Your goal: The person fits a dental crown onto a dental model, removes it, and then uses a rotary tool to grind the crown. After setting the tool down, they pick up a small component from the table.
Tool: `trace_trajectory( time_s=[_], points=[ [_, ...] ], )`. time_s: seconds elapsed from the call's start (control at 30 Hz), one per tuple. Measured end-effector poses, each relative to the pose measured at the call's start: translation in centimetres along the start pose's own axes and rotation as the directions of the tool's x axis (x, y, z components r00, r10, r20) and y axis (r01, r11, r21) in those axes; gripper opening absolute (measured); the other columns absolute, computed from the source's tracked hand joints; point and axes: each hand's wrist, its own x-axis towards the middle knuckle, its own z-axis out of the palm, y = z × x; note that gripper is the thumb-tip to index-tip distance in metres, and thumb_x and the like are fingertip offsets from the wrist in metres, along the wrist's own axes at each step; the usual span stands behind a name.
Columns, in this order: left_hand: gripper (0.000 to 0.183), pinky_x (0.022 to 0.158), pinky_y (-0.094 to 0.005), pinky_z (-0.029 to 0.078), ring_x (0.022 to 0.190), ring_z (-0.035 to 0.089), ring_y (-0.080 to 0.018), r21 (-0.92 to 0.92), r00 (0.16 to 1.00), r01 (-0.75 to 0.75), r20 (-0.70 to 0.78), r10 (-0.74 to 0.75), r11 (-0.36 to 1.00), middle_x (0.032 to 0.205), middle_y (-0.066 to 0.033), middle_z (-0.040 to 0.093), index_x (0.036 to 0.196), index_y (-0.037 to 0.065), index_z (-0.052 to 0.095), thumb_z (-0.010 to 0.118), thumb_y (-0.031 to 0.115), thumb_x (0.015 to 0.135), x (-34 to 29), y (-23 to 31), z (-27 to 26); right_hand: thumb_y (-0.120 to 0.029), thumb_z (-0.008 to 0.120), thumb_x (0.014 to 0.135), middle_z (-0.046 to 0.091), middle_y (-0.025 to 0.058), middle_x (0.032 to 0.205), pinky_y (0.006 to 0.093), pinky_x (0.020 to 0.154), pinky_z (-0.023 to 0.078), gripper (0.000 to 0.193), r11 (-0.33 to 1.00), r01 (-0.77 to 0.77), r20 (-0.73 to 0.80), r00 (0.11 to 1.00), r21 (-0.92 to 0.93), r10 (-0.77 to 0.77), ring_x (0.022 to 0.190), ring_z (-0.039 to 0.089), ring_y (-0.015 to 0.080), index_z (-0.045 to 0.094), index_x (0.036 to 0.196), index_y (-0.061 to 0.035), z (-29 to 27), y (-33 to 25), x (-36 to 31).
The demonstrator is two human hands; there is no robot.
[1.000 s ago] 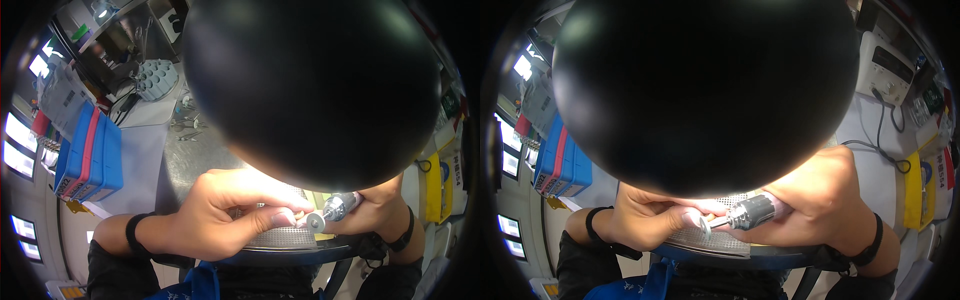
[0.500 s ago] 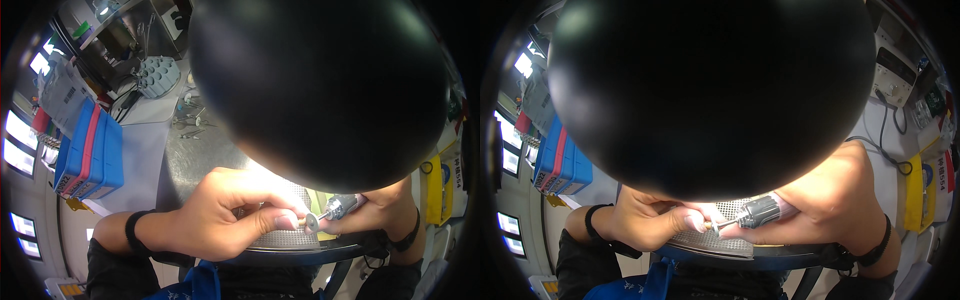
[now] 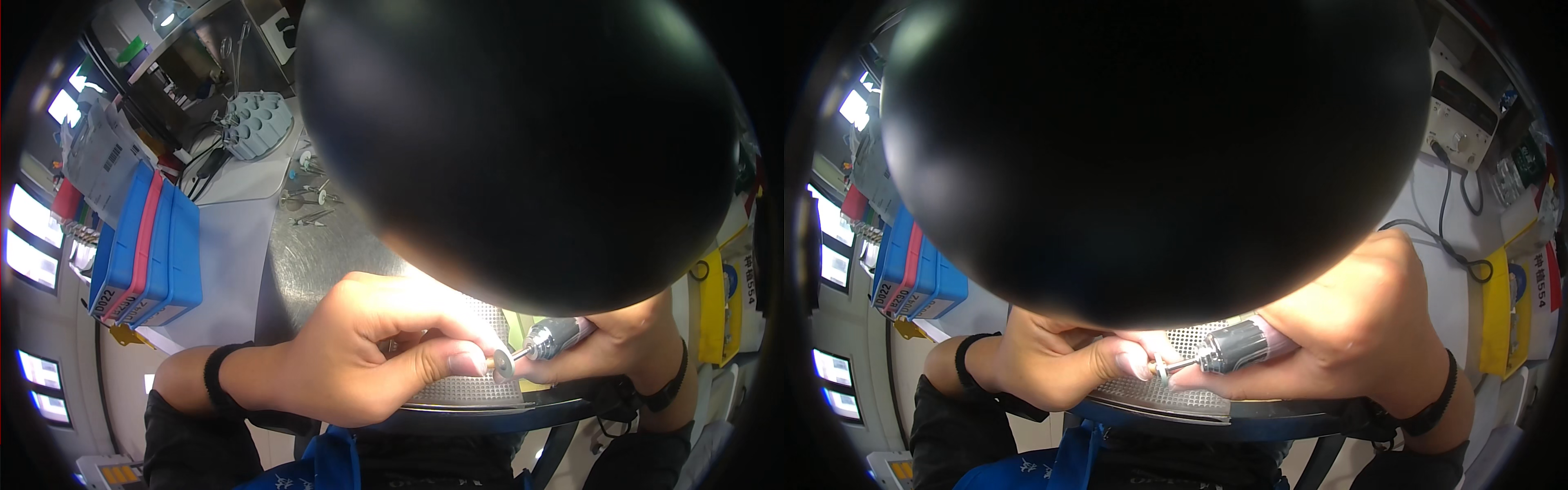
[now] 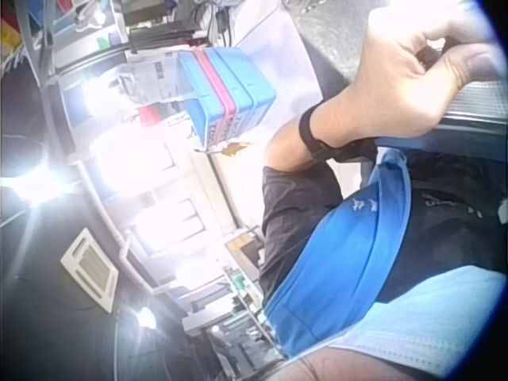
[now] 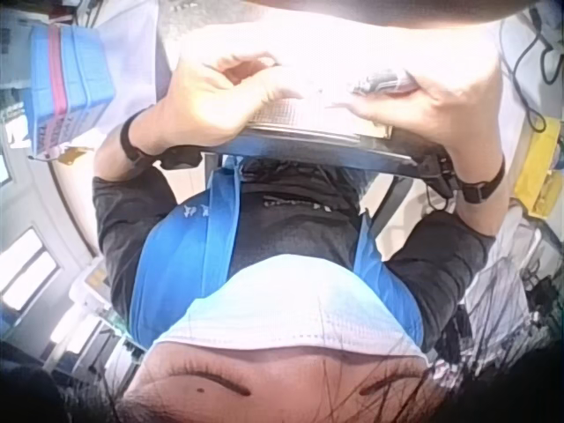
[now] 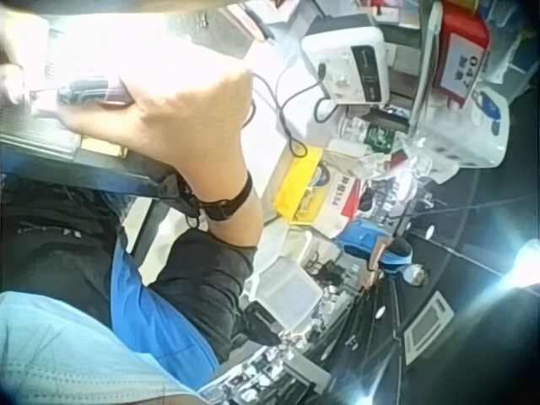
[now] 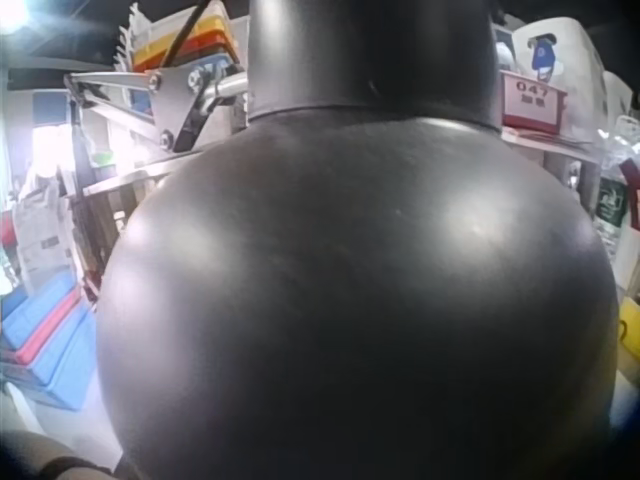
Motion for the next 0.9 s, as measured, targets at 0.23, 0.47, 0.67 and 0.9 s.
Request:
trace_trajectory(
  time_s=[0.23, 0.47, 0.67, 0.9],
  points=[
    [0.012, 0.065, -0.0217, 0.05, 0.078, 0.066, -0.0084, -0.036, 1.0, 0.013, 0.001, -0.013, 0.999, 0.093, -0.0098, 0.074, 0.104, -0.004, 0.074, 0.069, 0.005, 0.097, 0.0, 0.0, 0.2, -0.042, 0.094, 0.066, 0.073, -0.0037, 0.069, 0.0239, 0.046, 0.043, 0.039, 1.0, -0.01, 0.012, 1.0, -0.009, 0.01, 0.053, 0.066, 0.0105, 0.08, 0.083, -0.0106, 0.1, 0.0, -0.1],
    [0.013, 0.065, -0.0212, 0.05, 0.081, 0.067, -0.0082, -0.048, 1.0, 0.024, -0.01, -0.025, 0.999, 0.095, -0.0095, 0.074, 0.105, -0.003, 0.074, 0.069, 0.006, 0.098, -0.2, 0.5, 0.1, -0.041, 0.094, 0.067, 0.072, -0.0039, 0.068, 0.0236, 0.046, 0.042, 0.037, 0.999, 0.006, 0.013, 1.0, -0.032, -0.006, 0.053, 0.065, 0.0099, 0.08, 0.083, -0.0112, 0.0, -0.4, 0.0],
    [0.013, 0.07, -0.0225, 0.053, 0.084, 0.069, -0.0097, -0.009, 0.998, 0.06, -0.021, -0.06, 0.998, 0.098, -0.0104, 0.075, 0.106, -0.004, 0.074, 0.069, 0.004, 0.097, -0.7, 0.6, 0.0, -0.046, 0.091, 0.069, 0.068, -0.0046, 0.062, 0.0244, 0.042, 0.039, 0.037, 0.998, 0.001, -0.001, 1.0, -0.06, -0.001, 0.048, 0.061, 0.01, 0.078, 0.076, -0.0124, 0.0, -0.6, -0.1],
    [0.019, 0.067, -0.0248, 0.046, 0.073, 0.061, -0.0107, 0.104, 0.991, 0.134, -0.012, -0.133, 0.986, 0.084, -0.009, 0.069, 0.091, -0.001, 0.072, 0.071, 0.016, 0.098, -1.4, -0.9, -1.1, -0.068, 0.069, 0.083, 0.047, -0.0013, 0.052, 0.0327, 0.037, 0.037, 0.06, 0.975, -0.067, 0.125, 0.988, -0.212, 0.095, 0.04, 0.052, 0.0172, 0.059, 0.06, -0.0136, -0.3, -0.7, -1.2]
  ],
)
